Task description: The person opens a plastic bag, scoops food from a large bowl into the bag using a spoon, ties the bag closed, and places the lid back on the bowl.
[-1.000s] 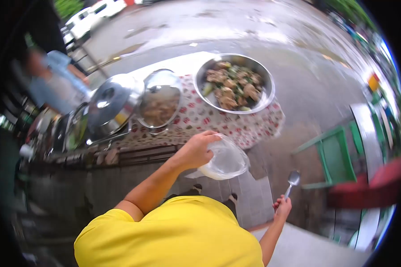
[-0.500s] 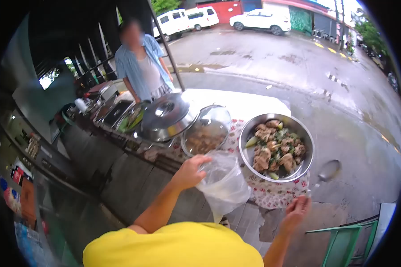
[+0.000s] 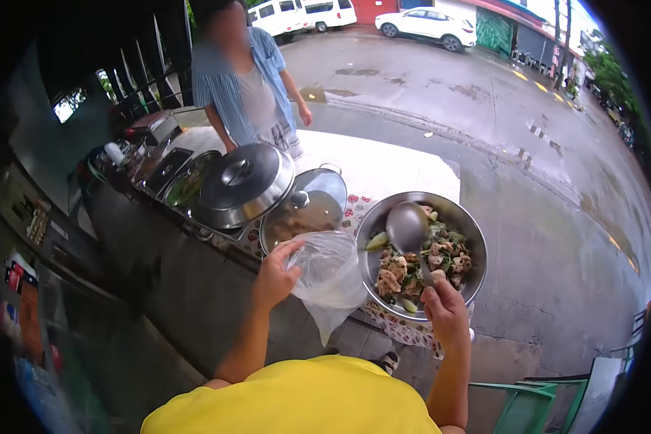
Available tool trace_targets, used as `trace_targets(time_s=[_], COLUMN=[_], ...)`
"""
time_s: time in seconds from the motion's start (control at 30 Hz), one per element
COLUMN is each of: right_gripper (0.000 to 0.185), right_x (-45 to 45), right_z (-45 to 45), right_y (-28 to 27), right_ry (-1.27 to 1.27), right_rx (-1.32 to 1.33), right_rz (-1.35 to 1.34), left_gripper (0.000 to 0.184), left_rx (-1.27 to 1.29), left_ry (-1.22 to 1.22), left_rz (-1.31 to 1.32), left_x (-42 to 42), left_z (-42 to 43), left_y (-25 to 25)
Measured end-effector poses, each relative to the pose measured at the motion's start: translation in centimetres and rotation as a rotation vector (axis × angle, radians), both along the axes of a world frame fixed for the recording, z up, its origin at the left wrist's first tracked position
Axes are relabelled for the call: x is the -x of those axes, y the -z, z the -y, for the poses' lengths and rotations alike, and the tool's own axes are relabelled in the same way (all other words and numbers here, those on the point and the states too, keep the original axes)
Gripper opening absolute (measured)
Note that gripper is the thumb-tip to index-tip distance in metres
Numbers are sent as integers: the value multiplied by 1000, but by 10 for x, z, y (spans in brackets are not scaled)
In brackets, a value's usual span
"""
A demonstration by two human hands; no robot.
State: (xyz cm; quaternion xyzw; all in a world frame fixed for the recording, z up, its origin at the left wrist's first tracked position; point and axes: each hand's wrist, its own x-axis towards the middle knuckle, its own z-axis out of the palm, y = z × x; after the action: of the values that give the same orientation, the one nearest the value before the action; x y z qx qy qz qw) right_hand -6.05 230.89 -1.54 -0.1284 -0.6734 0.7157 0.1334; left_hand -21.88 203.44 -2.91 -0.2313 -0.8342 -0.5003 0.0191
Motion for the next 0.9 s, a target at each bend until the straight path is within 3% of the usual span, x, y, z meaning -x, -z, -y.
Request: trace_targets(time_s=[0.07,0.1,0.23,0.33,0.47,0.8,0.9], right_gripper=[23,23,23,21,21,19,17], right_x=[5,4,18,9,8,14,32], right_z=[-17,-26,-67,-90,-97,-96,-71], right_y=[6,2,19,25,49,53,31], right_ry=[-112,-126,44,-93,-104,-75,-132], right_rx=[-9,115,-90,-283,-227,-569,-495], right_rz=[61,74,30,227,314,293,152], left_gripper=[49,49,48,48,48,49,50], left_rx=[27,32,30,39,57,82,47], left_ry=[-60,-54,-150,-165,-213,-215,-193], left_rz=[9,-2,-10,-29,-54,-59,-65], left_x=[-2,-1,-5,-6,-6,-8,-8], left_z=[-8,-9,-21,-29,-36,-52,-54], left_y=[-1,5,13,22,25,23,29])
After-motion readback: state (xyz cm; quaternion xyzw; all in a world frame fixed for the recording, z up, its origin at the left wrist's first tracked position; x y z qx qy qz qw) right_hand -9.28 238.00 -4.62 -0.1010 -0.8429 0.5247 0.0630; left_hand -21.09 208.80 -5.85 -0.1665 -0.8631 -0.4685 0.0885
